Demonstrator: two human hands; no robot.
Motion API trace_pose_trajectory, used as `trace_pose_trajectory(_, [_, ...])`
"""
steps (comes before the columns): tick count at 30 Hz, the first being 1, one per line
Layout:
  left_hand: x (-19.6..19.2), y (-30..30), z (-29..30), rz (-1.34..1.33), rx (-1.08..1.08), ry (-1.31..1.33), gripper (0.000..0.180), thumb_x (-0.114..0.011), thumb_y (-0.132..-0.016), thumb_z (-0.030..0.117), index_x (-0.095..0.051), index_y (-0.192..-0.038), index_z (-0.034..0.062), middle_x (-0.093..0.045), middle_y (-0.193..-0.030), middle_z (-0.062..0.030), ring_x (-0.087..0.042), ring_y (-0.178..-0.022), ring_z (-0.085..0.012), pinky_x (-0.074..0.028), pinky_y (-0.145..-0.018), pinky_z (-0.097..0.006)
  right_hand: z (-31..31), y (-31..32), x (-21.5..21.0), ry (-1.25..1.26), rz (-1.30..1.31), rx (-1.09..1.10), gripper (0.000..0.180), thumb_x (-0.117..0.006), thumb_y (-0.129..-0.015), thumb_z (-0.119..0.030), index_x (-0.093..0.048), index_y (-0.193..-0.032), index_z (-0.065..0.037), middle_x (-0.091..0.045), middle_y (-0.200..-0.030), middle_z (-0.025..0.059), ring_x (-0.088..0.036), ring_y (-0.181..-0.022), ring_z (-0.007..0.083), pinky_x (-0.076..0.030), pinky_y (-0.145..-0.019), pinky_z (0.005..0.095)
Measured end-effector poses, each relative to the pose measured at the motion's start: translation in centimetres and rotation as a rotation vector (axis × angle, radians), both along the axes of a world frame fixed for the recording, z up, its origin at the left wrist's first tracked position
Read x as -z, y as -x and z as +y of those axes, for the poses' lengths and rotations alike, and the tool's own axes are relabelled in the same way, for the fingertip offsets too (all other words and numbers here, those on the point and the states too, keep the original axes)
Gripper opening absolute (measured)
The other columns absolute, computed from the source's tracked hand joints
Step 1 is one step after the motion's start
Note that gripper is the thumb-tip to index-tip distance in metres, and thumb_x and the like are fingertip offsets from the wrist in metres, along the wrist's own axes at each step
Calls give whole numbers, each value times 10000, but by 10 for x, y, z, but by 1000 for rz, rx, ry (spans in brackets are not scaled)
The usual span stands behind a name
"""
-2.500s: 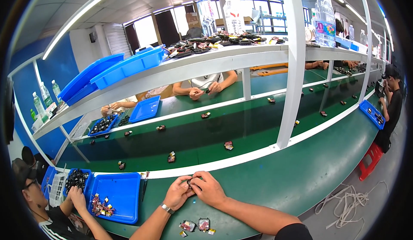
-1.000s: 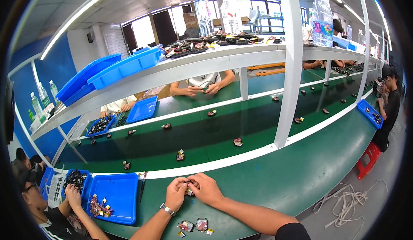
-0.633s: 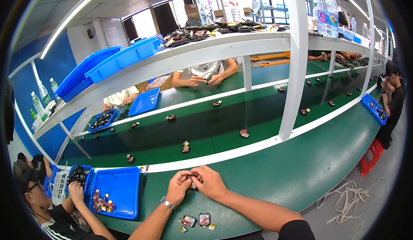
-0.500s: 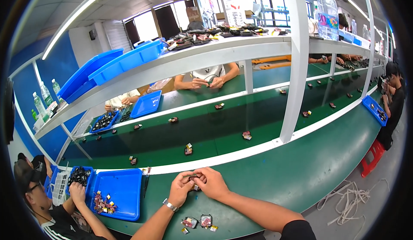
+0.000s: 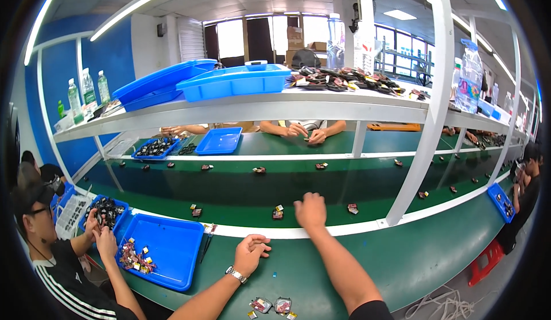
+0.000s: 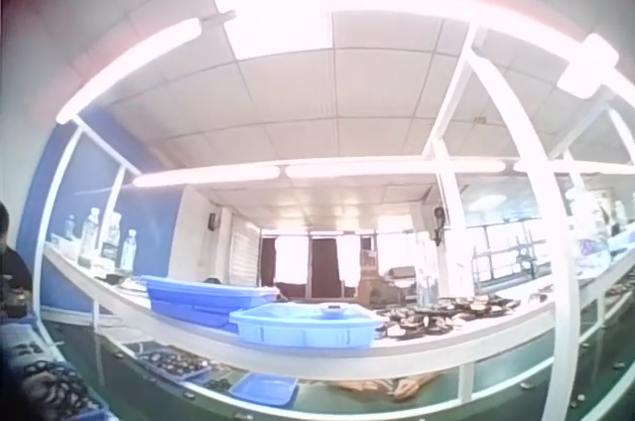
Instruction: Assembling small electronic or plastic components on a production line.
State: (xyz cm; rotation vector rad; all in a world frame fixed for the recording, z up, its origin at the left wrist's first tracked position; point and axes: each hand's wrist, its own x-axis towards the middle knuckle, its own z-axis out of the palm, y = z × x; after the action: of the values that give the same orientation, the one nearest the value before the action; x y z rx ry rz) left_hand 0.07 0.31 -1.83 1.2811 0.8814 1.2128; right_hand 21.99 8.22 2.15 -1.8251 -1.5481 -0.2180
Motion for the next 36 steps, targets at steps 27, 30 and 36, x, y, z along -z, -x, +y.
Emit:
trace_pose_trajectory(27, [-29,2,-11,-123,579,400,368,-410,-1019,116,-390,-1364,-10,-566,-1235,-156,-606,-1103,-252,-510,-982,-397,-149,36,-13,-3,370,-580,234,-677,-802,-51,-622,-1029,-44,-609,-1021,120,-638,-851,256,-538,-728,348])
trace_pose_trajectory(30, [-25,-1,-13,-209,537,409,319,-473,-998,105,-451,-1305,21,-555,-1241,-144,-592,-1122,-241,-504,-988,-418,-147,41,-5,-5,288,-536,192,-683,-792,-60,-624,-974,-39,-607,-966,108,-640,-808,258,-535,-705,359])
trace_pose_trajectory(36, [-21,0,-11,-268,541,425,301,-514,-975,72,-470,-1269,24,-569,-1211,-130,-591,-1119,-238,-492,-1014,-438,-144,38,-1,-116,155,-615,191,-687,-769,-64,-639,-954,-55,-604,-963,87,-632,-853,273,-533,-728,375])
